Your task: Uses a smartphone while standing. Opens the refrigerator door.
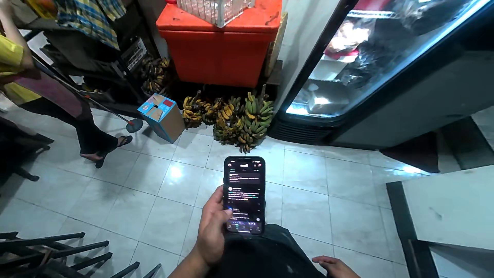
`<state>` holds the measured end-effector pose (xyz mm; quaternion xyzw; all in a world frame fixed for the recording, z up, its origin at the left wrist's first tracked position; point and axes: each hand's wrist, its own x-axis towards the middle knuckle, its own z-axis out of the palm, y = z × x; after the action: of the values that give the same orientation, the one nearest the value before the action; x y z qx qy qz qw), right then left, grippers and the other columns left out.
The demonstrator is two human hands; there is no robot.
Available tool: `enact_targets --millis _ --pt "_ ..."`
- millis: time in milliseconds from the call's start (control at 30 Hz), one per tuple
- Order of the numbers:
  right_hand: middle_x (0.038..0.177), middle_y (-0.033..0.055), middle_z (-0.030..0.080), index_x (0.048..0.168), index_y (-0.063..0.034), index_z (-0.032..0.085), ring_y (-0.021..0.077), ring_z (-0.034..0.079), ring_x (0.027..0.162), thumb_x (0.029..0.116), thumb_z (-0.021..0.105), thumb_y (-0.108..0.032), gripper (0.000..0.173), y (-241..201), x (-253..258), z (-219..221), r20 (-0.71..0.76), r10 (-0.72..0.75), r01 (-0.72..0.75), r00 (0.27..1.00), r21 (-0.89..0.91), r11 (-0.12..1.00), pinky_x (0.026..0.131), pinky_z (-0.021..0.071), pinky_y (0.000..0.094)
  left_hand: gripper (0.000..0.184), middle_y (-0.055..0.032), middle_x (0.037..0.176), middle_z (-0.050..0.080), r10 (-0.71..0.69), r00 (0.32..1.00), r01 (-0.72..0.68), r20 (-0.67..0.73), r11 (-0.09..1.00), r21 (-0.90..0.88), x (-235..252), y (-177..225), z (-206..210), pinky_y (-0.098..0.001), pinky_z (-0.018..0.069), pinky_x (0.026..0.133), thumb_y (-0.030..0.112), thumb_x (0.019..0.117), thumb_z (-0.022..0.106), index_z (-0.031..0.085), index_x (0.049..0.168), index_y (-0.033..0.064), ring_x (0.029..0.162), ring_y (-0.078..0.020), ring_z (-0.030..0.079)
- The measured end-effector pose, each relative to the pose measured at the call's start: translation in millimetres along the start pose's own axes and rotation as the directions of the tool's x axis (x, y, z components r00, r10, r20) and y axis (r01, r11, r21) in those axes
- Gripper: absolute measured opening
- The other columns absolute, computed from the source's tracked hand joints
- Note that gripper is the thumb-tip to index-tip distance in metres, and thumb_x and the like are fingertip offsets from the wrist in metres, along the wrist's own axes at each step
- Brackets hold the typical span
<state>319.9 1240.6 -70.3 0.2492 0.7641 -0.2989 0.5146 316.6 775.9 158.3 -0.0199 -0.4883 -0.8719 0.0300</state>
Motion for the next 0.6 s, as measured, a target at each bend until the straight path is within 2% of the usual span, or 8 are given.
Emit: enact_targets --millis 67,200,267,400,500,600 --pt "0.095 0.0146 0.068 0.132 -0.0171 0.067 0.0211 0.063 0.068 0.1111 0.046 -0.026 0.032 -7 4 0 -0.008 -0.024 0.024 1.0 -0.006 1.0 0.065 0.0558 0.0413 0.052 -0.0196 0.124 0.065 -0.009 1.0 0.009 -0.002 1.0 0.001 -1 2 -2 -0.0442 0.0591 0.092 0.023 0.1004 0.045 0.042 0.149 0.0038 0.108 -0.0253 0.069" --pt "0.088 0.0142 0.067 0.132 -0.0157 0.067 0.0205 0.061 0.062 0.1109 0.046 -0.025 0.032 -19 8 1 -0.013 -0.088 0.087 0.996 -0.023 0.996 0.061 0.055 0.0406 0.052 -0.0191 0.122 0.067 -0.01 1.0 0.01 -0.015 1.0 0.025 -3 6 -3 -0.044 0.0597 0.091 0.007 0.0951 0.042 0.044 0.147 0.0041 0.105 -0.0248 0.07" --pt "0.084 0.0126 0.066 0.133 -0.0148 0.067 0.0186 0.058 0.058 0.111 0.045 -0.024 0.032 -23 7 2 -0.004 -0.116 0.116 0.993 -0.039 0.993 0.059 0.0533 0.0392 0.049 -0.0186 0.12 0.067 -0.003 0.999 0.004 -0.032 0.999 0.041 -3 9 -2 -0.0436 0.06 0.09 0.004 0.0958 0.041 0.046 0.145 0.0037 0.103 -0.0243 0.07" --pt "0.086 0.0125 0.067 0.132 -0.0158 0.068 0.018 0.059 0.059 0.1112 0.045 -0.023 0.032 -25 10 0 -0.012 -0.092 0.092 0.996 -0.052 0.994 0.06 0.0542 0.0384 0.041 -0.0184 0.12 0.066 -0.001 0.998 0.005 -0.069 0.998 0.058 -3 13 -3 -0.0438 0.0607 0.089 0.022 0.1075 0.039 0.048 0.144 0.0064 0.103 -0.0249 0.07" --pt "0.089 0.0135 0.067 0.133 -0.0168 0.066 0.019 0.061 0.063 0.1115 0.044 -0.025 0.032 -28 9 -4 -0.019 -0.048 0.047 0.999 -0.06 0.997 0.063 0.0548 0.0394 0.046 -0.0157 0.121 0.067 0.005 0.996 0.001 -0.085 0.998 0.068 -4 15 -9 -0.0418 0.0598 0.09 0.031 0.1052 0.042 0.049 0.145 0.0088 0.105 -0.0222 0.069" --pt "0.088 0.013 0.067 0.133 -0.0153 0.067 0.0188 0.06 0.062 0.1112 0.046 -0.025 0.031 -30 10 -7 -0.035 -0.046 0.044 0.998 -0.055 0.998 0.062 0.0543 0.0387 0.048 -0.016 0.122 0.066 0.011 0.996 -0.005 -0.086 0.997 0.074 -4 16 -12 -0.0422 0.0593 0.09 0.026 0.1017 0.042 0.048 0.146 0.008 0.105 -0.0227 0.069"
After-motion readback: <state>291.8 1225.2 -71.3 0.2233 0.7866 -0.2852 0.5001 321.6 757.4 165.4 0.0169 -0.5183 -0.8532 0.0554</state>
